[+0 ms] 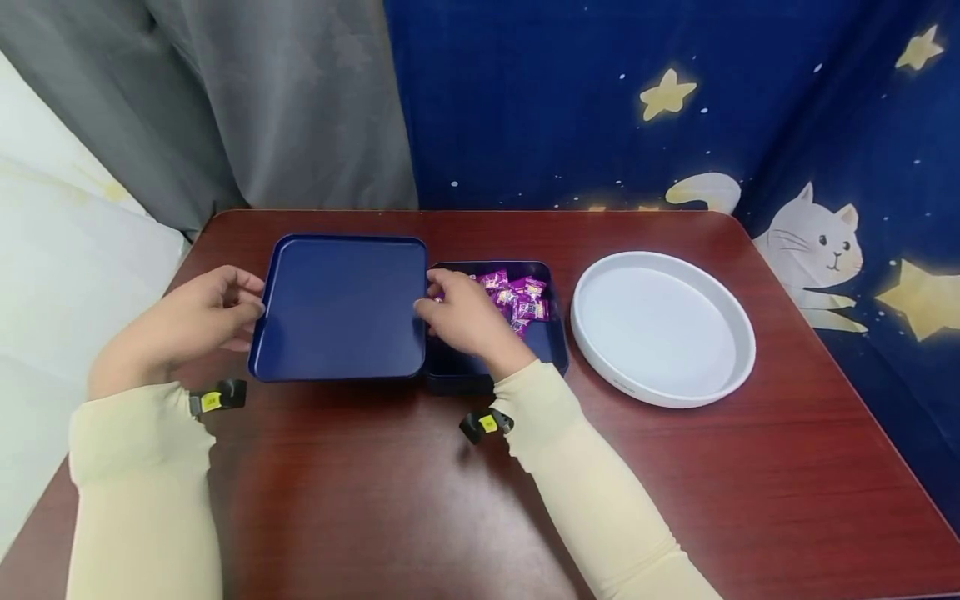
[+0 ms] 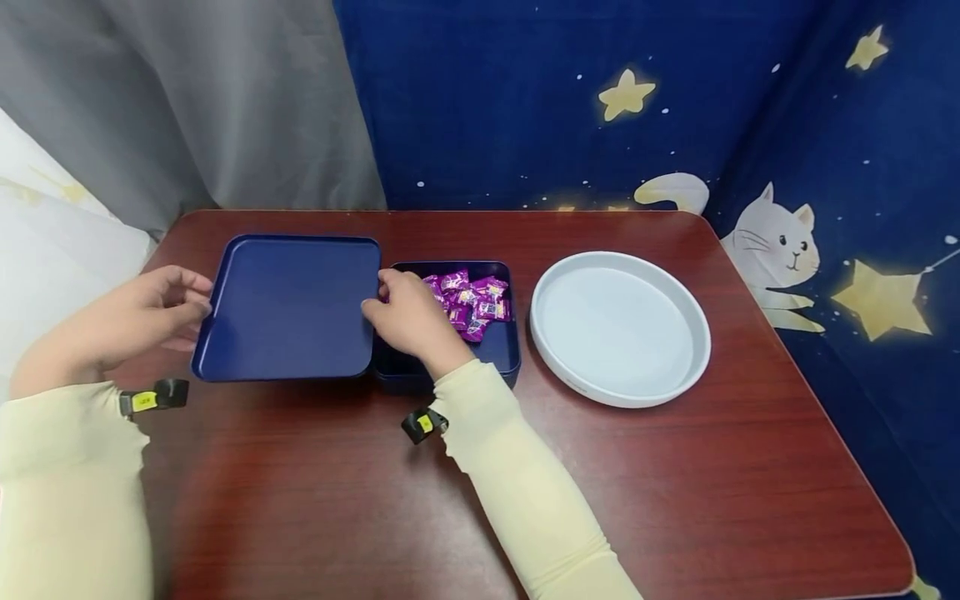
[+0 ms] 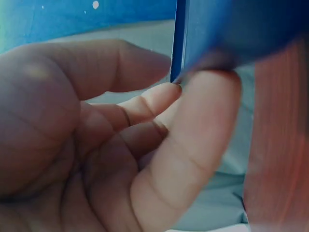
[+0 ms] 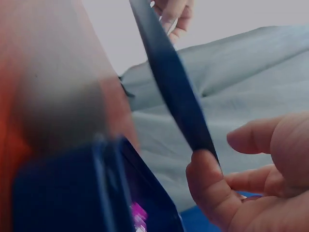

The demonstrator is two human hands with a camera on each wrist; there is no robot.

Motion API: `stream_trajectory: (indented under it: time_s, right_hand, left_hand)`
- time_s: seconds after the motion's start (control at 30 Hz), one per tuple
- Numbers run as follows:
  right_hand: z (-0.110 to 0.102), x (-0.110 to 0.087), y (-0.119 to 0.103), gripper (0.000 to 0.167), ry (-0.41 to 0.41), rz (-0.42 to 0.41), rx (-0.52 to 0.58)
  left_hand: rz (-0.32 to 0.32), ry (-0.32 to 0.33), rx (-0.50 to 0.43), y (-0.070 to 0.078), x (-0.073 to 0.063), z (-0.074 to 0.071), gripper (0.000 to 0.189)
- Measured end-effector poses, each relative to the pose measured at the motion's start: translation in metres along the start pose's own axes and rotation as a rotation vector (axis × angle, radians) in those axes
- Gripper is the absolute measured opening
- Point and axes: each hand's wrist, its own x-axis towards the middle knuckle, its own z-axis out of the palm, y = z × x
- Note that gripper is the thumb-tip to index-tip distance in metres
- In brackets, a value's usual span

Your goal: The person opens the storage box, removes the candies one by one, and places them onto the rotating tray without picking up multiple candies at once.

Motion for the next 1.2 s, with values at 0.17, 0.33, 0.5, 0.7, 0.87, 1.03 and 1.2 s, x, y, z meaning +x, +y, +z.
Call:
stream_trajectory:
  time_s: [0.17,0.33,0.5,0.7,0.87,1.03,1.2]
  right_hand:
    - [0.018,0.001,-0.004,0.051,-0.006,-0.032,-0.069]
    - [0.032,-0.001,-0.008,0.058,-0.047,-0.002,-0.112]
    - [0.044,-0.006,-0.01,0.067,-0.116,0.005,-0.158]
    - [0.06,-0.011,-0.012,0.072,-0.205,-0.008,-0.158]
    - [0.073,-0.014,-0.012,0.07,-0.214,0.012,-0.158]
    - [0.085,-0.017,-0.009,0.071,-0.208,0.059,-0.133]
    - [0.092,-0.018,-0.006,0.072,-0.208,0.094,-0.152]
  left_hand:
    - [-0.041,-0.042,-0.002,-0.01,-0.005,-0.003,0.039]
    - [-0.093,-0.079,0.017,-0.02,-0.009,-0.003,0.04]
    - [-0.113,-0.081,0.018,-0.03,-0.008,0.0,0.042]
    - [-0.138,-0.096,0.068,-0.042,-0.004,0.003,0.048]
    - [-0.16,-0.117,0.137,-0.048,-0.002,0.007,0.053]
    - [-0.142,-0.109,0.241,-0.051,0.004,0.015,0.055]
    - [-0.142,-0.096,0.31,-0.049,0.007,0.018,0.057]
